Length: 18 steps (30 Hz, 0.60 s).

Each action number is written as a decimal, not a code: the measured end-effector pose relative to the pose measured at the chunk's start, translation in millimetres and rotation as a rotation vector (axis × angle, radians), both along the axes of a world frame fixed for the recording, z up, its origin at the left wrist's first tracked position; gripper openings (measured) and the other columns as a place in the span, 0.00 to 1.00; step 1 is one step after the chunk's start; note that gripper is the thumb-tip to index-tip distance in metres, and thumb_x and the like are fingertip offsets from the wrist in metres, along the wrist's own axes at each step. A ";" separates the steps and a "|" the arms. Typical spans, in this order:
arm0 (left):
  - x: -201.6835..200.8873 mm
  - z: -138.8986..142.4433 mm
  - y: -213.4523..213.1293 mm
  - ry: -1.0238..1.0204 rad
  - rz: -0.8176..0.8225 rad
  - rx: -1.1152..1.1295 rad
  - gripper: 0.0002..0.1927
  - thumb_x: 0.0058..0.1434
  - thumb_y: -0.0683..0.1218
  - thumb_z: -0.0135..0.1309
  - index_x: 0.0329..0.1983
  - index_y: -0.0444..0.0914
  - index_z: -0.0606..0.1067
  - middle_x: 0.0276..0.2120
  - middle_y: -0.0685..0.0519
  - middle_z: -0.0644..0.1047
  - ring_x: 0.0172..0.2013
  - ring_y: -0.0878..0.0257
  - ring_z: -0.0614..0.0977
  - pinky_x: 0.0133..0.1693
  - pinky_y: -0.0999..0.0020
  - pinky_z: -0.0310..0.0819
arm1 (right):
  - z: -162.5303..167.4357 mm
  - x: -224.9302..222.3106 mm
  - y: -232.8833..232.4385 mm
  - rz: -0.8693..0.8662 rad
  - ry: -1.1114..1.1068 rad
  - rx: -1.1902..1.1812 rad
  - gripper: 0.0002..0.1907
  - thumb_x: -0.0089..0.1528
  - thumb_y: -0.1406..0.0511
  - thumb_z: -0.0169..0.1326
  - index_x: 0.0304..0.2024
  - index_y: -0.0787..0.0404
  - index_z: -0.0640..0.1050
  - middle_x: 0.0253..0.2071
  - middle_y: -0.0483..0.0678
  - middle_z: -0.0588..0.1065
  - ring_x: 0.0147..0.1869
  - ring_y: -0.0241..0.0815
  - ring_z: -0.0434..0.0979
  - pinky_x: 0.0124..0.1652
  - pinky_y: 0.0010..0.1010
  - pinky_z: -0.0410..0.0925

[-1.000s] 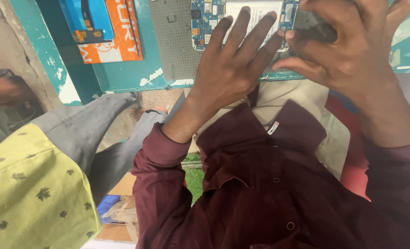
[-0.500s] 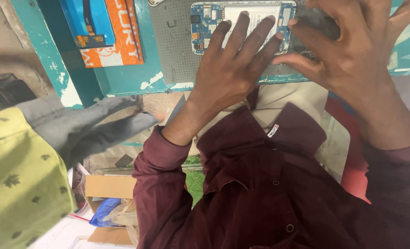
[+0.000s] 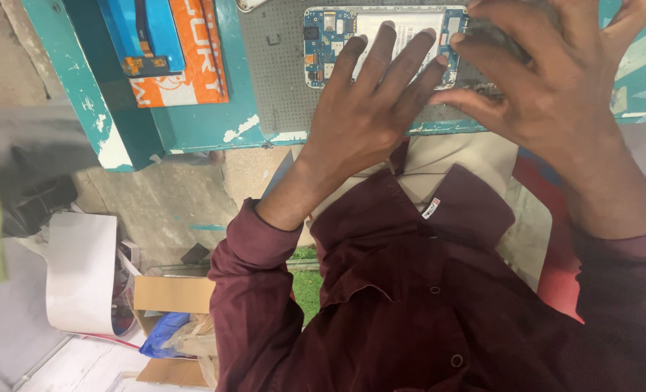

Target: The person uses a soldering iron to work on a small circuit board, then places it into a smartphone chassis. They connect internal ribbon cables, close the device, and test the power button.

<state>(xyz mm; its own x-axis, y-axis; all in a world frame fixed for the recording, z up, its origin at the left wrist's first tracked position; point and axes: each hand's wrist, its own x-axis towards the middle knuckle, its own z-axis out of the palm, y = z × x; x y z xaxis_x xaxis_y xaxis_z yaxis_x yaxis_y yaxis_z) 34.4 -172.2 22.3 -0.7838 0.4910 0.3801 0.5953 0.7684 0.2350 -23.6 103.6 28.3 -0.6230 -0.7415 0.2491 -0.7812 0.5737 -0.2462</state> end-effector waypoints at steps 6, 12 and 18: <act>0.9 -0.4 0.0 0.004 0.003 -0.008 0.21 0.70 0.44 0.56 0.65 0.36 0.72 0.69 0.43 0.66 0.66 0.41 0.68 0.62 0.39 0.70 | 13.9 3.1 -4.3 -0.002 -0.036 0.035 0.22 0.67 0.49 0.54 0.52 0.58 0.80 0.65 0.42 0.73 0.77 0.46 0.65 0.64 0.71 0.42; 0.9 0.4 -0.4 0.008 0.002 -0.015 0.21 0.70 0.45 0.55 0.65 0.36 0.72 0.68 0.43 0.66 0.66 0.41 0.69 0.63 0.40 0.69 | 16.6 -1.9 -11.9 0.018 0.078 0.057 0.22 0.66 0.48 0.56 0.50 0.58 0.79 0.64 0.42 0.72 0.74 0.45 0.65 0.65 0.64 0.45; -0.4 3.7 -0.5 0.032 0.005 0.007 0.21 0.68 0.43 0.56 0.64 0.36 0.73 0.68 0.44 0.67 0.65 0.42 0.70 0.63 0.42 0.69 | 25.1 -0.9 -18.0 0.012 0.018 0.037 0.23 0.65 0.50 0.61 0.50 0.60 0.78 0.66 0.43 0.71 0.75 0.43 0.65 0.66 0.60 0.47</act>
<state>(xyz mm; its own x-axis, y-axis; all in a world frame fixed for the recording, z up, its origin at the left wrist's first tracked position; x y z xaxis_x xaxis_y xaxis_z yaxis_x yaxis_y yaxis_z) 34.0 -172.7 26.0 -0.7737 0.4840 0.4088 0.5986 0.7698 0.2214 -24.5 85.6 53.4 -0.6095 -0.7579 0.2326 -0.7923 0.5726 -0.2106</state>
